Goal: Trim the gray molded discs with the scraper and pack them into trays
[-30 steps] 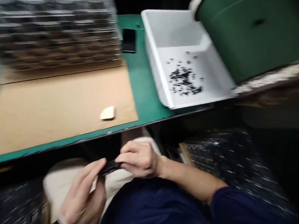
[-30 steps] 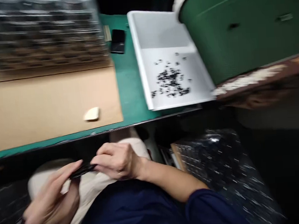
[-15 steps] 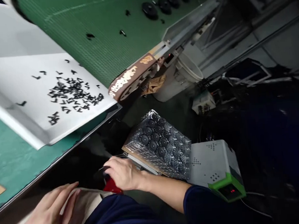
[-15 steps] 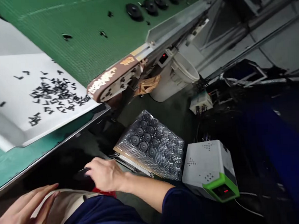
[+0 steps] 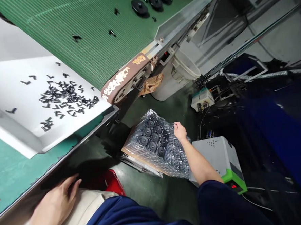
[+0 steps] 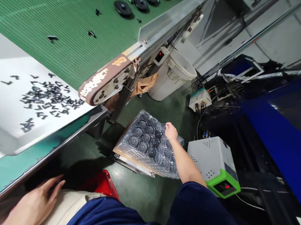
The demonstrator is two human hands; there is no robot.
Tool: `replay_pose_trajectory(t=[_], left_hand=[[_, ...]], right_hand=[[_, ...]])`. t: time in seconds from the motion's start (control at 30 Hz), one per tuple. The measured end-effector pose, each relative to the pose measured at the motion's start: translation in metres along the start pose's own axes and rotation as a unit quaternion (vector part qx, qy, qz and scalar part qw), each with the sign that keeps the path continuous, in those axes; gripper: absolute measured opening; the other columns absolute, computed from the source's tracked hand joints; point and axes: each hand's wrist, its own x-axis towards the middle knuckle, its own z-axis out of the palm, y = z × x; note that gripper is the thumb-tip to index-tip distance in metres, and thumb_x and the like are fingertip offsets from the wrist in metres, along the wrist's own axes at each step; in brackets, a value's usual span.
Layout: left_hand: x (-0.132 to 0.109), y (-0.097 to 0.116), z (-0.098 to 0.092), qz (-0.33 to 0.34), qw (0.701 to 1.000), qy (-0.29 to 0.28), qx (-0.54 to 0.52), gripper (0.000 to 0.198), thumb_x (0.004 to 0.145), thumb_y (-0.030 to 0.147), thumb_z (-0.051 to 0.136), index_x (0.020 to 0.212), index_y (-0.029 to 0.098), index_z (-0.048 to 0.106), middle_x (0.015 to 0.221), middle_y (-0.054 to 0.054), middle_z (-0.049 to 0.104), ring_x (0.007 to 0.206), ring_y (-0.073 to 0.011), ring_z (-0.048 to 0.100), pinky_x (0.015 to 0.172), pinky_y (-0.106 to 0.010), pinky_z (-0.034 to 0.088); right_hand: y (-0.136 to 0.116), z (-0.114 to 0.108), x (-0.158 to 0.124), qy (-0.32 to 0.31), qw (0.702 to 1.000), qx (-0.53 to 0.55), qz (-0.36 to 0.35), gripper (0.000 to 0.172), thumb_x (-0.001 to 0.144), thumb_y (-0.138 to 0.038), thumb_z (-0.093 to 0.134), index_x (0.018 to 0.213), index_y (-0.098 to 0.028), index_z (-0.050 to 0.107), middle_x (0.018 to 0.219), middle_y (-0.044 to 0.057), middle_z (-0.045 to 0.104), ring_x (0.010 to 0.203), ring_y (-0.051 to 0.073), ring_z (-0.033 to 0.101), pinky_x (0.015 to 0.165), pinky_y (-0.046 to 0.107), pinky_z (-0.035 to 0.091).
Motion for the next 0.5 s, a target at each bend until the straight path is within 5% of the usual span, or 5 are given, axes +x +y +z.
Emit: replay_pose_trajectory(t=[0.27, 0.5], left_hand=[[-0.011, 0.011, -0.010, -0.042, 0.998, -0.039, 0.033, 0.063, 0.100, 0.053, 0.032, 0.129, 0.014, 0.071, 0.114, -0.014, 0.079, 0.094, -0.0340, 0.077, 0.077, -0.039, 0.060], [-0.015, 0.002, -0.007, -0.048, 0.997, -0.037, -0.048, 0.058, 0.099, 0.051, 0.035, 0.126, 0.017, 0.073, 0.122, -0.011, 0.077, 0.109, -0.0333, 0.075, 0.097, -0.045, 0.059]], right_hand=[[-0.011, 0.026, 0.027, -0.068, 0.996, -0.057, -0.006, 0.036, 0.104, -0.040, 0.062, 0.132, -0.018, 0.062, 0.135, 0.011, 0.060, 0.117, 0.023, 0.062, 0.101, 0.045, 0.055], [0.007, -0.008, 0.015, -0.054, 0.995, -0.056, 0.054, 0.034, 0.104, -0.039, 0.062, 0.133, -0.020, 0.062, 0.137, 0.010, 0.059, 0.119, 0.023, 0.062, 0.103, 0.045, 0.055]])
